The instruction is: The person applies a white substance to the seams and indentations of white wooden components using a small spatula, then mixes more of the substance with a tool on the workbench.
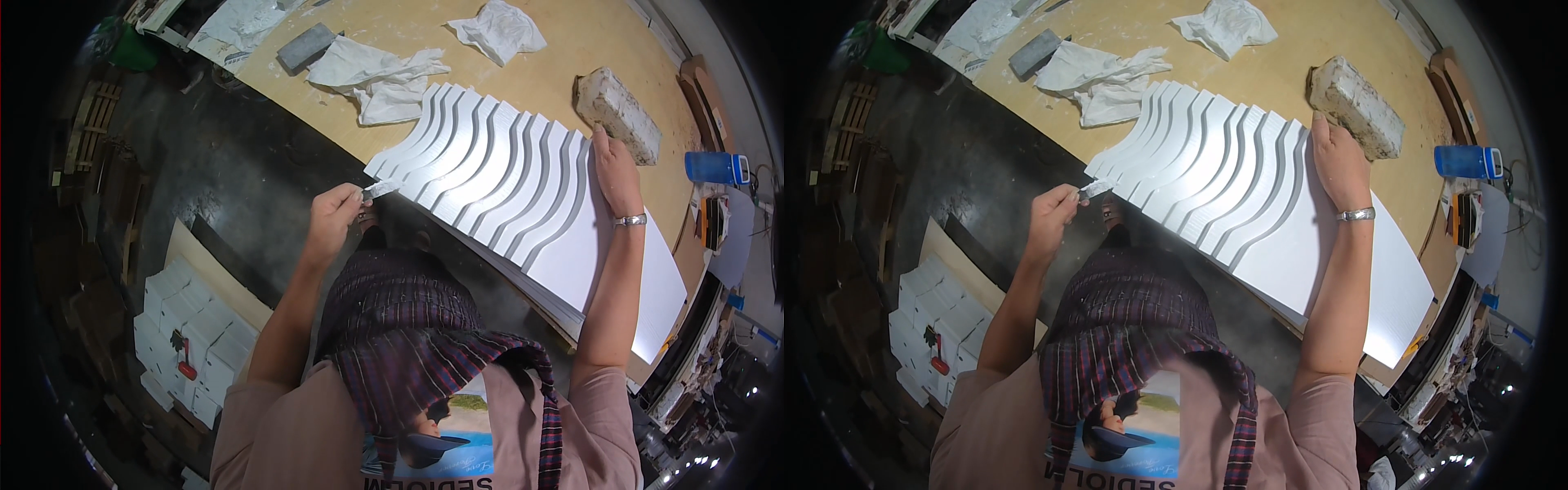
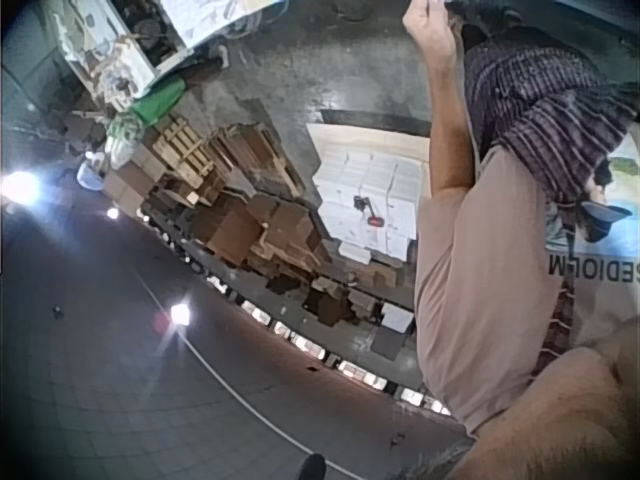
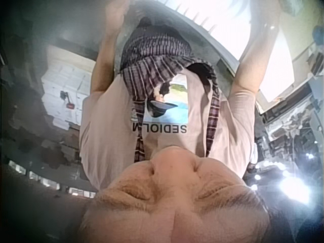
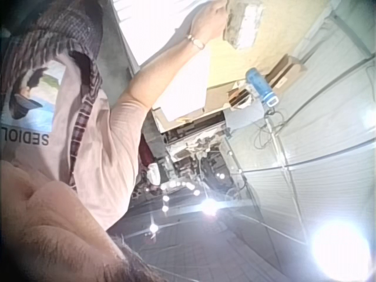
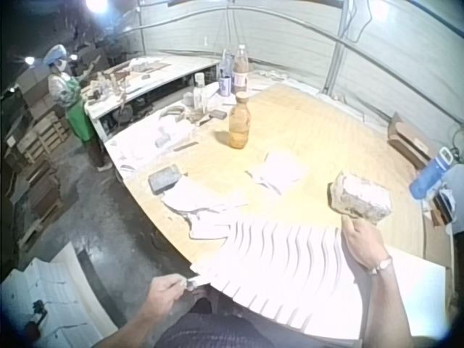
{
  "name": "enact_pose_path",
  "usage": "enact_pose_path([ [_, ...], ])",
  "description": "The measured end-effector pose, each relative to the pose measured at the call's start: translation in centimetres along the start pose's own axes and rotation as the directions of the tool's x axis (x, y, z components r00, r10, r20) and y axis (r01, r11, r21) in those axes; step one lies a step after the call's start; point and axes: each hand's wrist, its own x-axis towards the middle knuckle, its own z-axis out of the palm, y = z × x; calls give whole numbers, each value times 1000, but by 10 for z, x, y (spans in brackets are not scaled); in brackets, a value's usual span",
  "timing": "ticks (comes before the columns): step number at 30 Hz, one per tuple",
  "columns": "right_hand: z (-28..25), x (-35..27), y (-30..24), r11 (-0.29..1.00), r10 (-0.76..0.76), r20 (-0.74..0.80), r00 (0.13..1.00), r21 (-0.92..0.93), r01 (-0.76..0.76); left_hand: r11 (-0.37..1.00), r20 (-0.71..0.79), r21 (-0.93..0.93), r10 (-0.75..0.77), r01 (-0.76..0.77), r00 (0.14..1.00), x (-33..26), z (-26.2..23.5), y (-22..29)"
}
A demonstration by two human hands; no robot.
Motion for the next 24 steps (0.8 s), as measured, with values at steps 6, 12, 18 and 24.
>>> enact_pose_path([
  [6,-2,-1,-4,1000,-4,-18,1000,-9,4,999,-28,-43,28,-29,999,7,-6,-19],
  [12,-4,-3,-6,1000,19,3,1000,-20,-19,988,-22,-148,-39,35,999,9,-3,-28],
  [18,-3,0,-2,1000,13,1,1000,-12,-13,984,-15,-172,-51,48,999,9,-3,-26],
  [24,-3,-2,-5,1000,5,-19,1000,-3,-5,991,-10,-124,-44,43,999,10,-4,-22],
])
